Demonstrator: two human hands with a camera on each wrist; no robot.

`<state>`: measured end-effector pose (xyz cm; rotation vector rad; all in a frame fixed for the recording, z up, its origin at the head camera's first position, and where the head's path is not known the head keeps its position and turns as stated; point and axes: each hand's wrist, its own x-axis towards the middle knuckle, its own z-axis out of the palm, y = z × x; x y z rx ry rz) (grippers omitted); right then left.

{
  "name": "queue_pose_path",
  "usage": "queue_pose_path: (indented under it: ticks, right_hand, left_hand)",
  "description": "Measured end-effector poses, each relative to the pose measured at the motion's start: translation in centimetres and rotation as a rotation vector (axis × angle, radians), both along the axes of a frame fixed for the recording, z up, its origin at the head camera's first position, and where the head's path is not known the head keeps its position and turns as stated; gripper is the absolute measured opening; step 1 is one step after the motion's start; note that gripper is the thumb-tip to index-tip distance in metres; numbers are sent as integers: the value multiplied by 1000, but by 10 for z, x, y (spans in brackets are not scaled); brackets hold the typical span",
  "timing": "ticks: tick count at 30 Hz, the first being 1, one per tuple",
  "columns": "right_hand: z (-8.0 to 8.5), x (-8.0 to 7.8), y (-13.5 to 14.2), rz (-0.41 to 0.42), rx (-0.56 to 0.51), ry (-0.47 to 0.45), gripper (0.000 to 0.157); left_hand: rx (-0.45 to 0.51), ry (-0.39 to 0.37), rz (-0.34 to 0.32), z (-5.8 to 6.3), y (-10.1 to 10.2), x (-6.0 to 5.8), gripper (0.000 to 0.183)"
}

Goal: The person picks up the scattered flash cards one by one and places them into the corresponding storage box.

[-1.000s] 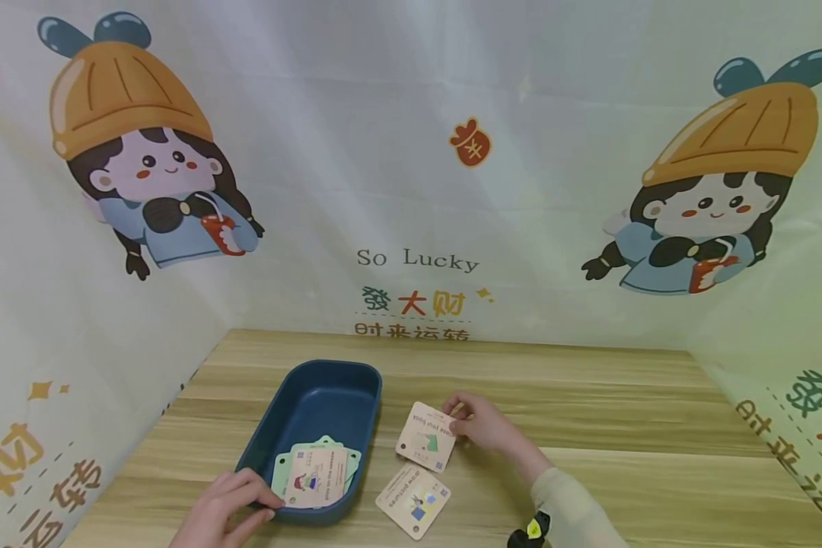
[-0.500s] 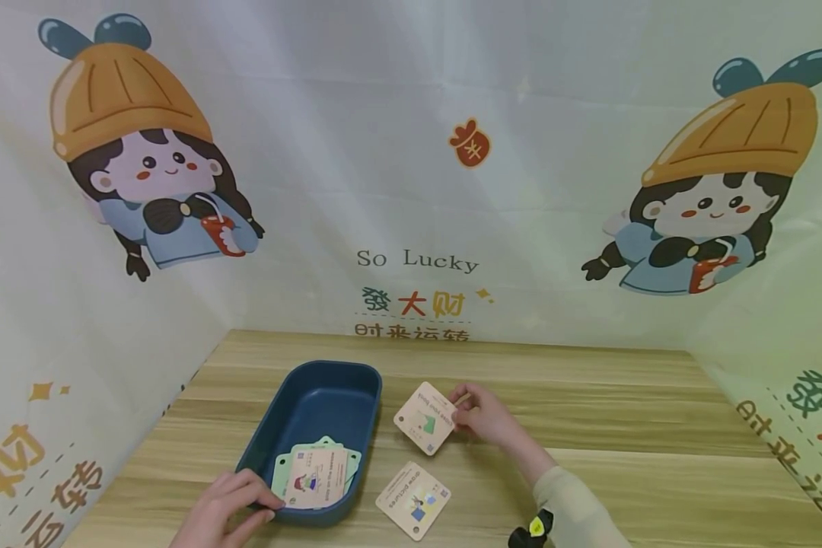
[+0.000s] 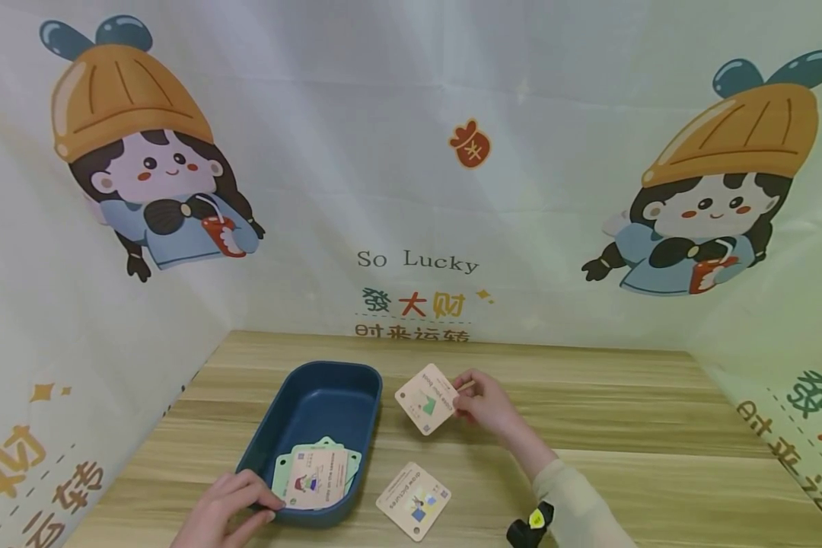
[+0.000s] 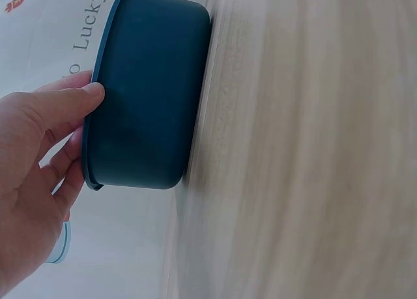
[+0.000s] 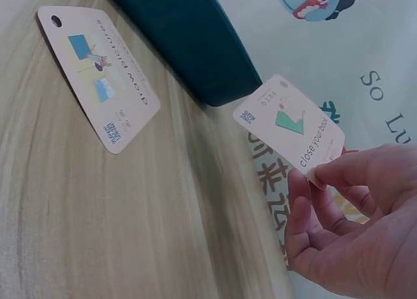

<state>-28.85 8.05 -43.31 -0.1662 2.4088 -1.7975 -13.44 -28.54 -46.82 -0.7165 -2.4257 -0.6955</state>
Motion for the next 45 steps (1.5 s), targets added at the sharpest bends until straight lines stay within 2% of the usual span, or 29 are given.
queue_pose_path:
  ticks: [11,20,45]
  right_hand:
    - [11,-6,-1,-27,-37,-2,19]
    - [24,-9,-3,-54,-52,19,20]
    - [61,-17,-19,-59,-98,63,24]
  left_hand:
    - [1,11,8,0,0,0,44]
    - [-8,-27,6,2,0,2,42]
    - [-4,-9,-6,1,0,1,42]
